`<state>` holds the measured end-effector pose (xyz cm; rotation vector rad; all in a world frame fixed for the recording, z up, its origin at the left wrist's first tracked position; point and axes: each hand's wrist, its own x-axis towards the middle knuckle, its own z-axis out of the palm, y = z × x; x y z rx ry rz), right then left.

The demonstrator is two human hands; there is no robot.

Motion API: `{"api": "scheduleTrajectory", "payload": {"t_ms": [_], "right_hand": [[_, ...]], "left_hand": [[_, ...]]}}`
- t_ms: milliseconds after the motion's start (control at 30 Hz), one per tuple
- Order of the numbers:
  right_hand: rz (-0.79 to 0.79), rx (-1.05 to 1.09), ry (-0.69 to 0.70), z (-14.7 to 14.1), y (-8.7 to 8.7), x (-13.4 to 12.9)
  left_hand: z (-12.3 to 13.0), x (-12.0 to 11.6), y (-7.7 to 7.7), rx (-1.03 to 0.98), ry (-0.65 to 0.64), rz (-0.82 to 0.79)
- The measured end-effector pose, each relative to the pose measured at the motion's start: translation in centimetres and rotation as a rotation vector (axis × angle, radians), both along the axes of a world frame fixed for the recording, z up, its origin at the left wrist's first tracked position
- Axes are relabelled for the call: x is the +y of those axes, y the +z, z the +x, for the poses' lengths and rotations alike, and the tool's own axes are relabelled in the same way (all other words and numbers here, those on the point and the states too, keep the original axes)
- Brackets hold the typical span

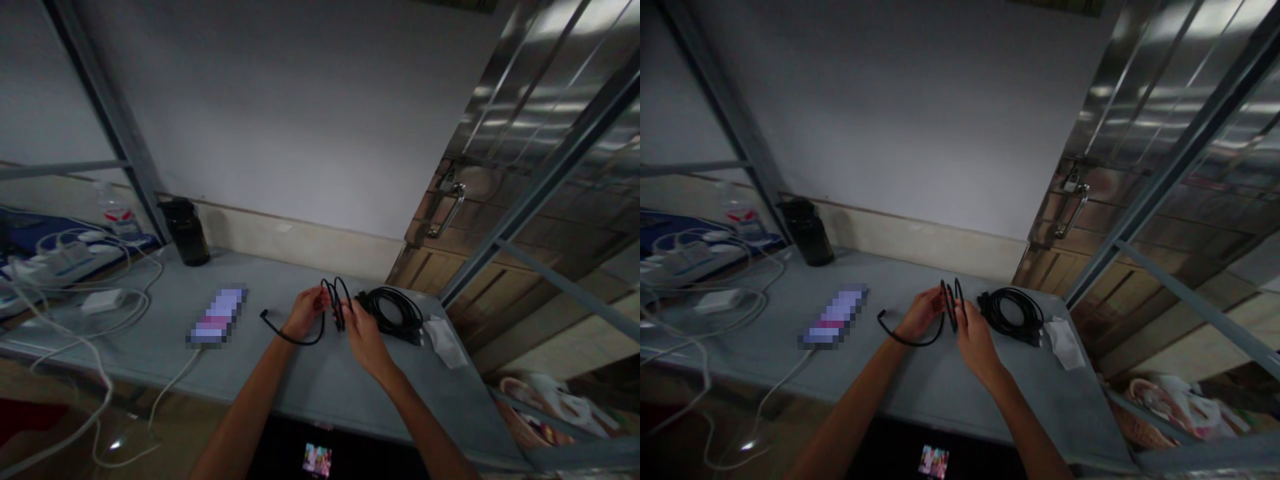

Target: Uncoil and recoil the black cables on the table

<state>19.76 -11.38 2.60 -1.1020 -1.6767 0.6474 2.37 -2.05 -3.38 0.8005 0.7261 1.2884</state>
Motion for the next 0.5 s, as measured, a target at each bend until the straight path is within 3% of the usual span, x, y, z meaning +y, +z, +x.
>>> {"api": "scheduleTrajectory", "payload": {"t_ms": [100, 233, 333, 500], "right_hand": [[-0.030, 0.078, -0.038, 2.2, 1.0, -0.4], [-0.024, 0.224, -0.230, 7.4, 4.7, -1.6], [0.106, 0.341, -0.386, 11.7, 7.9, -3.2], [0.313, 0.574, -0.493, 16.9, 12.4, -6.9]], "left_hand": [[-0.3, 0.4, -0.5, -0.033, 0.009, -0.039], [-0.9, 0.7, -0.3, -0.088, 0.006, -0.097], [-1.4, 0.9, 0.0, -0.139, -0.009, -0.146], [-1.9, 0.8, 0.6, -0.253, -0.044, -0.199]]}}
